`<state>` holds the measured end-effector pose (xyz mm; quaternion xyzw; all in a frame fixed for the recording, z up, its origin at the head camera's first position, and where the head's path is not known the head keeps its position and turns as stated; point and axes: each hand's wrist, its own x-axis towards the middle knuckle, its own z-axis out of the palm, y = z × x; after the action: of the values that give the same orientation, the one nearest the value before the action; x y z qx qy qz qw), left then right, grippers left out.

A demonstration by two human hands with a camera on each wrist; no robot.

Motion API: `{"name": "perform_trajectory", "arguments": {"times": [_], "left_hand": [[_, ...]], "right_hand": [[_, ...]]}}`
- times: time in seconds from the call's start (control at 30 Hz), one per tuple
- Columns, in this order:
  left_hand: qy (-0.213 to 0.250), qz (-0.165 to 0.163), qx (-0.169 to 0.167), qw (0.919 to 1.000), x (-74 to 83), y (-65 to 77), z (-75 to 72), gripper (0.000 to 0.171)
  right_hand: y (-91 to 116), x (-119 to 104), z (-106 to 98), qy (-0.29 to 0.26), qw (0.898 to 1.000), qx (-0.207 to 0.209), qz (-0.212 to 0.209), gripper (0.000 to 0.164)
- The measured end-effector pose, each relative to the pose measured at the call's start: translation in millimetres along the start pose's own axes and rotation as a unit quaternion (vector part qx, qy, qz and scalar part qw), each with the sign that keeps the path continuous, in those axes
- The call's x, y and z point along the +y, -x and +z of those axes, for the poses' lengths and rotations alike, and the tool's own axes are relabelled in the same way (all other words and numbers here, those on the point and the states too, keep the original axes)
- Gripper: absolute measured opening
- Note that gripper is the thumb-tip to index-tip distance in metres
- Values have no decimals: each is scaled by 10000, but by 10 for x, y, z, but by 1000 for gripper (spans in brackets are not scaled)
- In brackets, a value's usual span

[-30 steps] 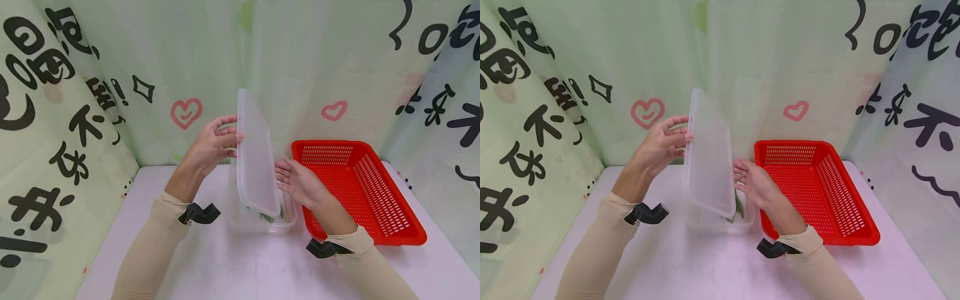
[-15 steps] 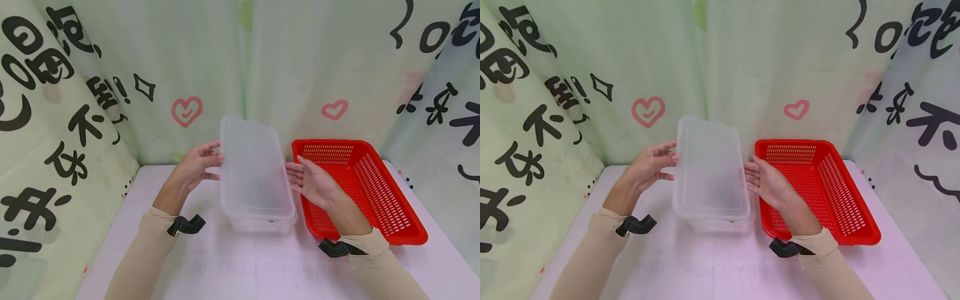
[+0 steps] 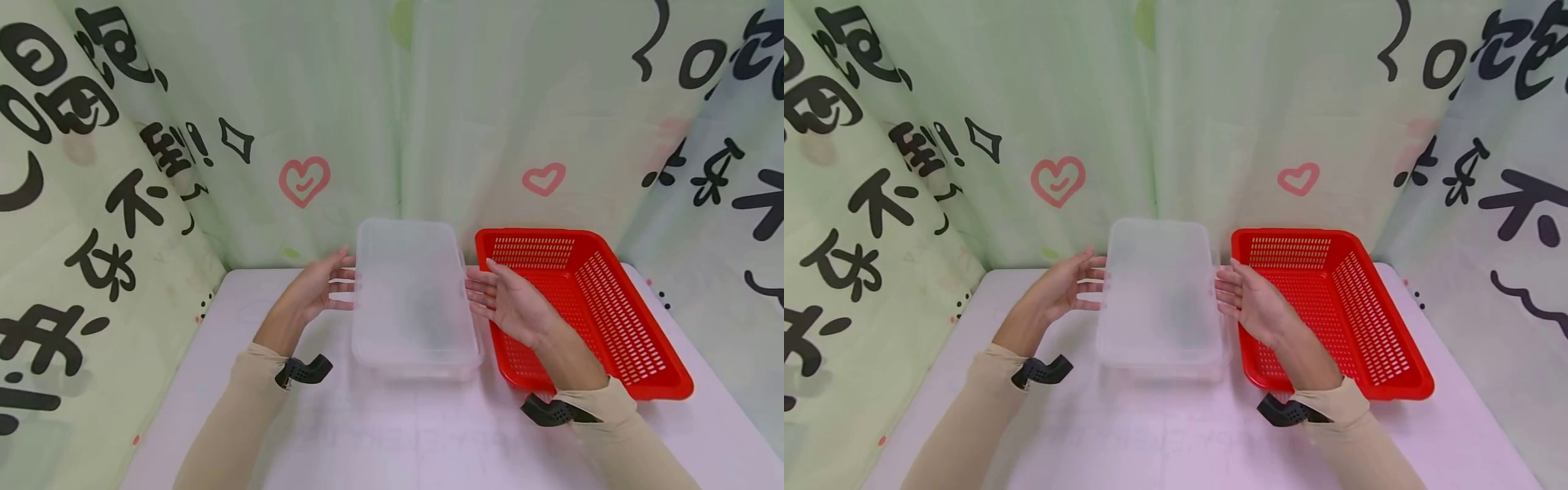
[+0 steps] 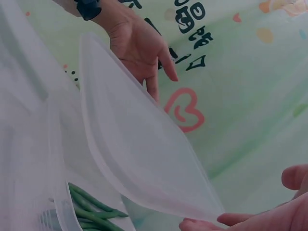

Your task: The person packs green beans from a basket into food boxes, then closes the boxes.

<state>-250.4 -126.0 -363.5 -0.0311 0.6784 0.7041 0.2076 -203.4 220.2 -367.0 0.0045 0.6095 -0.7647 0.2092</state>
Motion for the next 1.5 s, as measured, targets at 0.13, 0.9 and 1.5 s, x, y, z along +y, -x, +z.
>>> {"name": "perform_trajectory", "arguments": {"times": [0.13, 0.9, 1.5], "left_hand": [[19, -78, -8, 10000, -86, -45, -4, 59], [97, -471, -259, 9985, -431, -365, 103, 77], [380, -447, -356, 9976, -582, -453, 104, 72]], "right_hand": [[2, 22, 9, -53, 9999, 82, -54, 79], [-23, 138, 137, 308, 9990, 290, -133, 94], [13, 157, 167, 1141, 9923, 257, -416, 83]]}}
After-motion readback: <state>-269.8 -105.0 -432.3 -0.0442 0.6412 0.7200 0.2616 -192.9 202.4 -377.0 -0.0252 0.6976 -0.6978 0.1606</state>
